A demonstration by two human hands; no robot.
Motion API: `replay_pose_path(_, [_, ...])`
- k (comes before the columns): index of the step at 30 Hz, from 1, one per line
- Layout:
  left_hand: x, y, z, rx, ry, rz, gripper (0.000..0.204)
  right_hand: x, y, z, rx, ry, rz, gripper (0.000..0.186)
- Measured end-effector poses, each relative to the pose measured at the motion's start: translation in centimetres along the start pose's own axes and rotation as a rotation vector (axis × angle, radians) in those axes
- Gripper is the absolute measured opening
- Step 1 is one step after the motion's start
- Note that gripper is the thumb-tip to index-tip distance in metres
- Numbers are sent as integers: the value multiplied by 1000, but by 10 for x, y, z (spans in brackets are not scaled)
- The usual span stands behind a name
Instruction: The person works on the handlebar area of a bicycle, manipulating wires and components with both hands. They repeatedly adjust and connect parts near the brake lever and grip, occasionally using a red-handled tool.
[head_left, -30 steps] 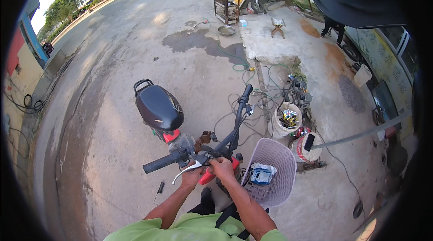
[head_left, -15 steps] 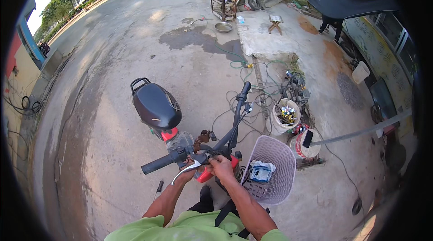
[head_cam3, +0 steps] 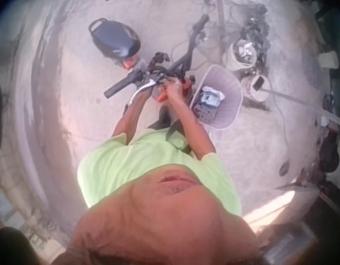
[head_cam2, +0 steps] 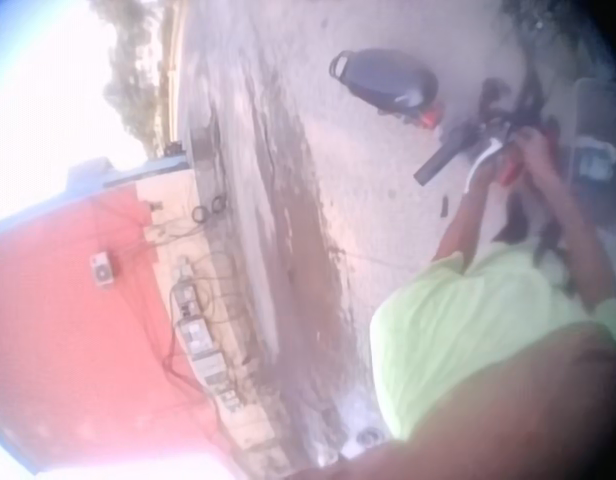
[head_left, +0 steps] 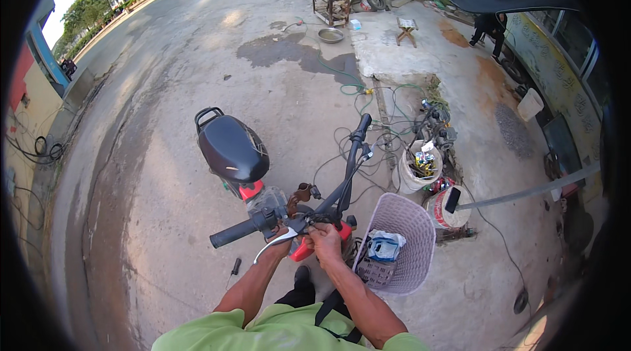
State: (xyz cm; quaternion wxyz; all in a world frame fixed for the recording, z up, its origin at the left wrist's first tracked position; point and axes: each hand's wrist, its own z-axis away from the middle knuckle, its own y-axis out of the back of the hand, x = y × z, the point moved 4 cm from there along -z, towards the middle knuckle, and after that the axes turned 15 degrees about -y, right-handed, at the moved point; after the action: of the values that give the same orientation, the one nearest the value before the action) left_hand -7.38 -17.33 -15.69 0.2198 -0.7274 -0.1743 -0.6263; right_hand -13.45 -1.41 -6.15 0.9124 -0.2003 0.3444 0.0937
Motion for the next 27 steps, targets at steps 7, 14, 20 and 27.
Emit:
replay_pose_path(7, [23,-5,-3,17,12,305,19,1,-1,3,15,95,91,34])
replay_pose_path(14, [37,-19,0,158,130,1059,33,3,-4,6,94,226,250,32])
replay_pose_path(20, [65,-32,2,33,146,819,38,-5,2,8,223,296,382,34])
replay_pose_path(27, [38,-16,-4,-4,70,621,30,-16,-5,18,314,416,455,37])
